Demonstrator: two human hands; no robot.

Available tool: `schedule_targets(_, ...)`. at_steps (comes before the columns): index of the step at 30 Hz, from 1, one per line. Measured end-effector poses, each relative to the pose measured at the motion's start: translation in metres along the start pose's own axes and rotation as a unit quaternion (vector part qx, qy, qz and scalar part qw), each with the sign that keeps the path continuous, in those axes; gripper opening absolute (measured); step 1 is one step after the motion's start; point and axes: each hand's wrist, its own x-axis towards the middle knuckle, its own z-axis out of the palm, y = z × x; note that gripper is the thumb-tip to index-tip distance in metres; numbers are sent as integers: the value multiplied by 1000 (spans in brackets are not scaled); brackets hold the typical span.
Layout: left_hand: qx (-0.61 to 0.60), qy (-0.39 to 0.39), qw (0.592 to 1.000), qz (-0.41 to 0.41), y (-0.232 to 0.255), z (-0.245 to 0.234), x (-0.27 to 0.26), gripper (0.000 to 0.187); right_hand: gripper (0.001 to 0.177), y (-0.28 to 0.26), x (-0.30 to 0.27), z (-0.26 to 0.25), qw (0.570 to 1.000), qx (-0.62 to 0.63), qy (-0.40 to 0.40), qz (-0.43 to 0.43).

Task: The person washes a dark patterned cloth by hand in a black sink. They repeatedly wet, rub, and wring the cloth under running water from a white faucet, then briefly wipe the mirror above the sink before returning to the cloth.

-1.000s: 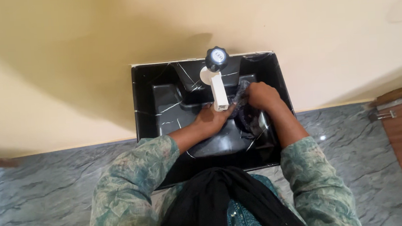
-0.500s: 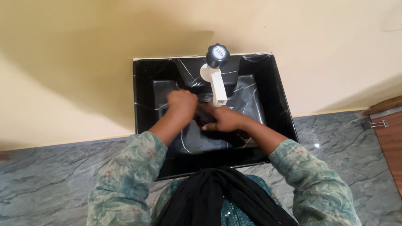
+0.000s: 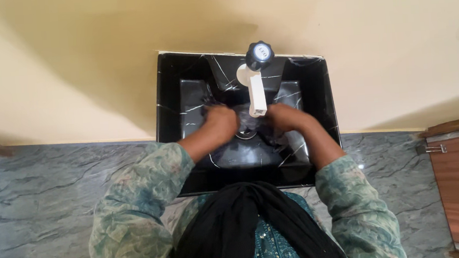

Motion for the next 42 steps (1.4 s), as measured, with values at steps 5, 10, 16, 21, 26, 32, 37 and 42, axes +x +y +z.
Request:
schedule_targets(5,-45,223,958,177,38,6,-11,62,32,75,-10,-1,995,6,100,25)
schedule_targets(10,-116,239,941,209,45,0,-8,57,34,75,-22,-11,975,-13,172,137)
schedule_targets(16,-150,64,959,232,10,-24,-9,41,32,11,-12,-7,995,-39,61,63)
schedule_targets(21,-151,-136,966,162,-30,-59,-29,32,35,-62,-18,7,991,59,-48,-113)
schedule_targets(26,-90,-169,979,63,-47,-76,-49,28,35,-91,-23,7,960,195,-125,-157)
schedule_targets(32,-301,59,946,106,-76,-108,-66,35,29,-20,-49,-36,934,314,164,49)
schedule_targets(37,-324,379,867,33,-70,-104,-59,24,39,-21,-47,-39,818,264,511,-31)
schedule_targets(42,-314,491,812,13,-45,-76,-20,29,57,-31,-9,-22,872,99,471,-87)
